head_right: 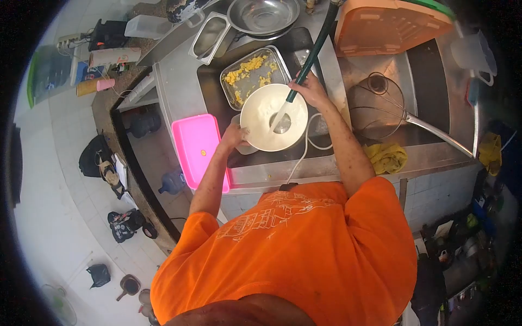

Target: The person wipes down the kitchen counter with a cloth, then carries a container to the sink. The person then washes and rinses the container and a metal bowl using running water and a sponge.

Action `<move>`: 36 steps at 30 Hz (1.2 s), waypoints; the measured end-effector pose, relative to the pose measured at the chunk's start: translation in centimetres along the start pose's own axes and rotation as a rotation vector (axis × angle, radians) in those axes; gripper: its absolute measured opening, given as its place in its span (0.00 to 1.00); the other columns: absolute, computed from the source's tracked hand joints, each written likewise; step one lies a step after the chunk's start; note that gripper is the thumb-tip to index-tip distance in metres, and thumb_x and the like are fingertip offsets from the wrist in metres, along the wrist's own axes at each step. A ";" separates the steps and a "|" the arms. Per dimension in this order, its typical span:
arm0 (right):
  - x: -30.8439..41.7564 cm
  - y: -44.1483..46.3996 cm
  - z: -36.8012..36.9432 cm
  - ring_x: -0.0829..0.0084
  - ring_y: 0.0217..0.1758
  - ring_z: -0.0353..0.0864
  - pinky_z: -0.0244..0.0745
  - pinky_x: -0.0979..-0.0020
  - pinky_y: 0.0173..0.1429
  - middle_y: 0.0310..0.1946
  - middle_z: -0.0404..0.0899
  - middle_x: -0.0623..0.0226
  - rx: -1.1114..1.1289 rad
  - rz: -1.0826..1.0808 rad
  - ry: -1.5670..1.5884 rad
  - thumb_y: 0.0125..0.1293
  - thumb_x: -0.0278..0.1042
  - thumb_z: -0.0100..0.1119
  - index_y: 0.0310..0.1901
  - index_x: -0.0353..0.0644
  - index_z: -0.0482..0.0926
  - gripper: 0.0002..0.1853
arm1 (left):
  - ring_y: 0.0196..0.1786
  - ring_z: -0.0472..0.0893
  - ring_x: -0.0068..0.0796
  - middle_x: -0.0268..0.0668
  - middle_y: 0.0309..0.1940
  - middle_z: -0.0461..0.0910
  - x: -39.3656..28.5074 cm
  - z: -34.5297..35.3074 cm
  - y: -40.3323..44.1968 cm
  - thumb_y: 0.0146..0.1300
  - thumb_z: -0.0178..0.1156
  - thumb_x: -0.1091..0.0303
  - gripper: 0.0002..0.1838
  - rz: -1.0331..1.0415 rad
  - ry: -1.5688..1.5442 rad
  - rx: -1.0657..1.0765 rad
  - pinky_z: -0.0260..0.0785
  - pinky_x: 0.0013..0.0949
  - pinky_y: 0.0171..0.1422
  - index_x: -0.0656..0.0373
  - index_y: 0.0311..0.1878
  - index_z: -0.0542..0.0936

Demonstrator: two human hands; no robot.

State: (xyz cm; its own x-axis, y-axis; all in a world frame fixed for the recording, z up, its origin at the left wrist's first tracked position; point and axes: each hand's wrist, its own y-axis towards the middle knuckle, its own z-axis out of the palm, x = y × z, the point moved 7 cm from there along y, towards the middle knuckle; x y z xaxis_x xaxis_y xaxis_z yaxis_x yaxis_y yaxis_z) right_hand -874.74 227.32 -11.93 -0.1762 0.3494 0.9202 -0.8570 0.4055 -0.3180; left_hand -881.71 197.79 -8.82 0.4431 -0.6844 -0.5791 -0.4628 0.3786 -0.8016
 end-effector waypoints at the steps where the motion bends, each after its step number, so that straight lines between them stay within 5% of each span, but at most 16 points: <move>1: -0.5 -0.1 -0.3 0.73 0.42 0.79 0.74 0.73 0.44 0.35 0.78 0.65 -0.008 0.021 -0.019 0.56 0.34 0.70 0.50 0.39 0.66 0.25 | 0.38 0.85 0.42 0.50 0.39 0.82 0.1 0.2 -0.9 0.59 0.55 0.74 0.16 0.030 -0.002 -0.068 0.83 0.42 0.37 0.77 0.46 0.77; 6: 0.5 -0.9 -0.9 0.71 0.43 0.80 0.74 0.72 0.44 0.42 0.80 0.58 -0.019 0.194 -0.158 0.52 0.38 0.73 0.57 0.39 0.64 0.34 | 0.36 0.85 0.50 0.61 0.32 0.81 3.8 -1.1 -0.8 0.56 0.56 0.68 0.17 0.158 0.250 -0.387 0.79 0.42 0.40 0.79 0.36 0.79; 12: 0.0 -1.9 -0.4 0.65 0.50 0.79 0.70 0.65 0.57 0.46 0.79 0.51 0.069 0.185 -0.303 0.51 0.41 0.73 0.62 0.38 0.61 0.40 | 0.36 0.84 0.54 0.64 0.30 0.80 -0.2 0.6 -4.7 0.55 0.54 0.63 0.21 0.128 0.347 -0.402 0.76 0.44 0.41 0.80 0.32 0.79; 15: -1.3 -2.1 -0.6 0.62 0.53 0.78 0.66 0.63 0.62 0.48 0.79 0.47 0.066 0.220 -0.245 0.51 0.42 0.73 0.61 0.37 0.62 0.40 | 0.34 0.85 0.51 0.63 0.29 0.80 6.0 -0.1 0.0 0.55 0.54 0.65 0.20 0.169 0.290 -0.376 0.79 0.42 0.37 0.82 0.32 0.78; 18: -1.5 -2.7 -0.5 0.61 0.53 0.79 0.68 0.64 0.61 0.49 0.78 0.45 0.081 0.254 -0.225 0.51 0.42 0.74 0.62 0.36 0.62 0.41 | 0.33 0.85 0.47 0.60 0.28 0.81 0.1 1.4 -4.7 0.55 0.54 0.68 0.20 0.109 0.231 -0.362 0.81 0.40 0.32 0.84 0.32 0.77; 24: -2.5 -2.6 -0.8 0.62 0.51 0.80 0.75 0.67 0.52 0.49 0.78 0.46 0.062 0.246 -0.224 0.52 0.42 0.72 0.64 0.34 0.62 0.41 | 0.33 0.86 0.45 0.59 0.29 0.81 3.7 1.6 -2.1 0.54 0.54 0.70 0.18 0.104 -0.064 -0.292 0.81 0.39 0.29 0.85 0.31 0.76; 30: -2.5 -1.9 -0.7 0.64 0.46 0.82 0.76 0.69 0.50 0.46 0.80 0.51 -0.053 0.211 -0.328 0.55 0.37 0.69 0.62 0.32 0.64 0.36 | 0.32 0.85 0.47 0.62 0.28 0.80 7.5 1.3 0.9 0.54 0.54 0.69 0.19 0.157 0.032 -0.273 0.81 0.41 0.30 0.85 0.29 0.76; 36: 6.7 -4.0 -2.5 0.68 0.31 0.81 0.76 0.68 0.38 0.28 0.79 0.62 -0.419 -0.243 -0.661 0.58 0.32 0.63 0.54 0.42 0.71 0.21 | 0.29 0.85 0.46 0.63 0.27 0.80 8.0 1.7 0.6 0.54 0.55 0.71 0.18 0.099 0.002 -0.287 0.81 0.43 0.31 0.85 0.28 0.75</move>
State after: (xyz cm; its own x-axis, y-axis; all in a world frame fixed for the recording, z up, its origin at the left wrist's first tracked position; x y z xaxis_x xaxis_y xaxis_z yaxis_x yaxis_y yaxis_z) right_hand -871.31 230.14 -5.11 -0.3702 -0.3061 0.8771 -0.6793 0.7332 -0.0308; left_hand -877.15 193.63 -14.15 0.3831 -0.6544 -0.6519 -0.7020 0.2525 -0.6659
